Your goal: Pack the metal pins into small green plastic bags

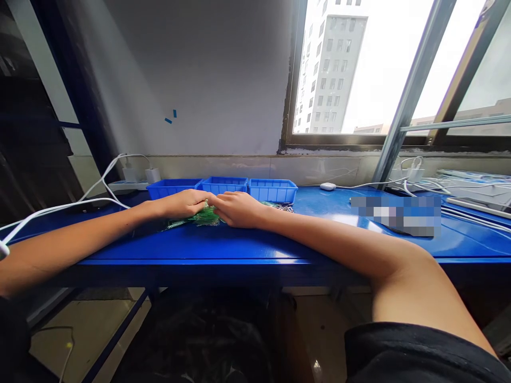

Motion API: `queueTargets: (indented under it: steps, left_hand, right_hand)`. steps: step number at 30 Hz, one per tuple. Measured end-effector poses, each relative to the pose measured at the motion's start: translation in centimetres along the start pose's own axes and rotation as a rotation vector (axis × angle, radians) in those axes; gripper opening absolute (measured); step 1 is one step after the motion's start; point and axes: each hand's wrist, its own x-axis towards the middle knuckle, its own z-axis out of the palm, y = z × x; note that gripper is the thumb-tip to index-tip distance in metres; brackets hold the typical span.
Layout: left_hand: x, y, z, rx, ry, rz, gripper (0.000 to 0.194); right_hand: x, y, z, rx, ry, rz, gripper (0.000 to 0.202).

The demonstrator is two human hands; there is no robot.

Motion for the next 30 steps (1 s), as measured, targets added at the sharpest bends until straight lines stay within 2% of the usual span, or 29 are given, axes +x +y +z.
queueTargets:
  steps: [5, 8, 10, 14, 17, 22, 26, 30]
  left_hand:
    - [-0.1, 0.2, -0.2, 0.007, -0.012, 0.000, 0.034]
    - [-0.1, 0.3, -0.3, 0.022, -0.018, -0.001, 0.033]
    - [-0.1, 0.3, -0.3, 0.025, -0.023, 0.009, 0.032]
    - [0.0, 0.6, -0.4, 0.074, -0.033, -0.020, 0.032]
    - [0.1, 0.8, -0.5, 0.110, -0.042, -0.039, 0.033]
    - [-0.1, 0.7, -0.5, 0.065, -0.056, -0.049, 0.034]
    - [-0.2, 0.6, -0.2, 0.017, -0.010, -0.073, 0.048]
    - [-0.1, 0.5, 0.5, -0.029, 0.175, 0.033, 0.054]
  right_hand:
    - [-0.1, 0.0, 0.0, -0.002, 0.004, -0.003, 0.024]
    - [-0.1, -0.1, 0.3, 0.022, 0.058, 0.031, 0.024]
    - [0.0, -0.2, 0.5, 0.083, 0.136, 0.134, 0.023]
    - [0.5, -0.1, 0.5, 0.321, 0.332, 0.431, 0.019]
    - [0.8, 0.0, 0.5, 0.533, 0.421, 0.537, 0.016]
    - [0.8, 0.1, 0.6, 0.774, 0.385, 0.528, 0.045]
    - [1.0, 0.1, 0.5, 0.829, 0.294, 0.548, 0.023]
    - [1.4, -0.1, 0.2, 1.125, 0.326, 0.777, 0.017]
